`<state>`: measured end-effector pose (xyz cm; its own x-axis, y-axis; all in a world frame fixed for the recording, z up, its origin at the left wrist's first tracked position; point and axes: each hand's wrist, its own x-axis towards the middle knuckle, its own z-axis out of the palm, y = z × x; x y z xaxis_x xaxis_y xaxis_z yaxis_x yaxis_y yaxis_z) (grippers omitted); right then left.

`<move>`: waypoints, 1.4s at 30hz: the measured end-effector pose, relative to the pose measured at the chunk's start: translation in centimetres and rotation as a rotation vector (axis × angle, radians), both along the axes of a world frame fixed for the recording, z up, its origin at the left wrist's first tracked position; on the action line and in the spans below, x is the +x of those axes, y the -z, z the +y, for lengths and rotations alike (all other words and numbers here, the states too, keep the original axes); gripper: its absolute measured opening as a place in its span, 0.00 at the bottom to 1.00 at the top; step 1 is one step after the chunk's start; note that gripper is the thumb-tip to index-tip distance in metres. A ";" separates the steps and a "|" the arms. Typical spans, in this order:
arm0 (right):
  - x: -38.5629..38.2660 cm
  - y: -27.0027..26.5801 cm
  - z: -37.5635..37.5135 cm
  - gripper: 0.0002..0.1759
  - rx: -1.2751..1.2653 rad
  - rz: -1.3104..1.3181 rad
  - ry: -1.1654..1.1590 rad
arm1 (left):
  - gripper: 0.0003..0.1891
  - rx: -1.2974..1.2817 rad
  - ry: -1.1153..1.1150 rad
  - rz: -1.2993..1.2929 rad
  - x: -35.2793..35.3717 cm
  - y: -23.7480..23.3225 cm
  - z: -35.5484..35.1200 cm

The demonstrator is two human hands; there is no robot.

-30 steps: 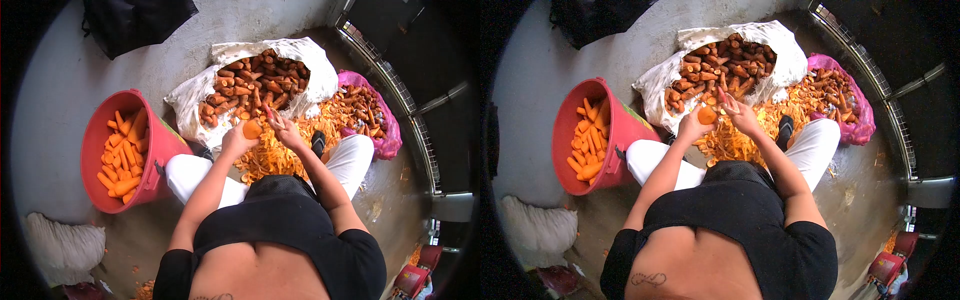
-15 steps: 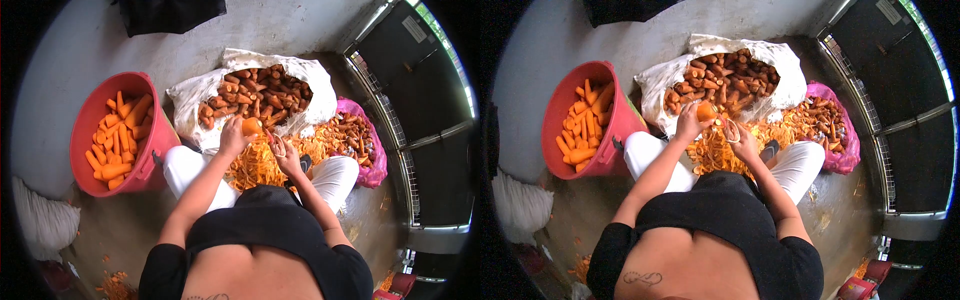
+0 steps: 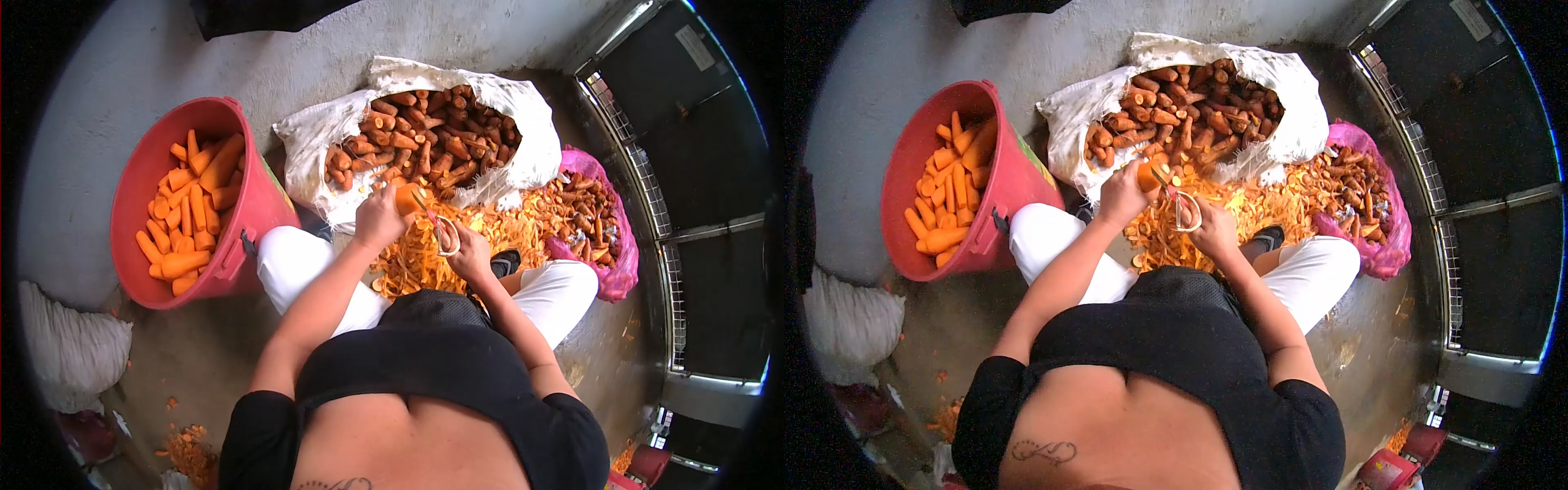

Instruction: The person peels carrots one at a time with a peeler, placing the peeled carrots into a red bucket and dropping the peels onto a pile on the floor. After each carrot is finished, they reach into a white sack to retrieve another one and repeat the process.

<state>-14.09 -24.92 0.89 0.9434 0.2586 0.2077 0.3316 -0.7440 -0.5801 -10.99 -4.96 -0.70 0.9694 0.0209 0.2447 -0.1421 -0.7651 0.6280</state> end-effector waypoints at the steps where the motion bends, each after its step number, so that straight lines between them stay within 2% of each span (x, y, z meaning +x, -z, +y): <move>1: -0.2 0.4 0.1 0.16 0.015 0.038 0.002 | 0.28 0.000 -0.015 0.006 0.0 0.5 0.1; 5: -0.8 0.7 0.4 0.19 0.047 0.123 0.019 | 0.27 -0.001 -0.008 0.046 0.1 1.0 0.4; 8: -0.8 0.3 0.6 0.20 0.080 0.160 0.033 | 0.27 0.003 0.016 -0.028 -0.1 1.0 0.5; 11: -0.9 -0.2 0.5 0.17 0.024 0.200 0.035 | 0.27 0.009 0.011 -0.026 -0.2 1.0 0.3; 14: -0.8 0.8 0.3 0.21 0.094 0.259 0.039 | 0.26 0.014 0.010 -0.037 -0.2 1.2 0.3; 17: -0.9 0.2 0.6 0.22 0.013 0.267 0.057 | 0.24 0.026 0.021 -0.023 -0.4 1.2 0.6; 20: -1.0 1.2 0.6 0.22 0.055 0.254 0.037 | 0.24 0.049 0.009 -0.040 -0.8 1.4 0.8; 26: -0.9 -0.4 1.7 0.20 0.066 0.326 0.029 | 0.24 0.107 0.014 0.041 -0.9 1.3 1.2; 29: -0.7 0.7 1.7 0.20 0.034 0.297 0.025 | 0.25 0.061 -0.017 0.106 -0.7 1.8 1.4; 32: -0.5 1.2 2.0 0.20 -0.011 0.319 0.041 | 0.19 0.086 0.015 0.046 -0.9 1.7 1.6; 35: -0.2 2.1 2.0 0.21 0.046 0.325 0.007 | 0.18 0.125 0.012 -0.045 -0.6 2.8 2.1; 42: 0.0 2.5 2.0 0.22 0.052 0.399 0.011 | 0.16 0.095 0.028 -0.071 -0.8 2.6 2.4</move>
<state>-14.13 -22.88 -1.56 0.9552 0.2470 -0.1628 0.0653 -0.7128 -0.6983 -11.81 -2.57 -3.28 0.9495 -0.0324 0.3121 -0.2055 -0.8157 0.5407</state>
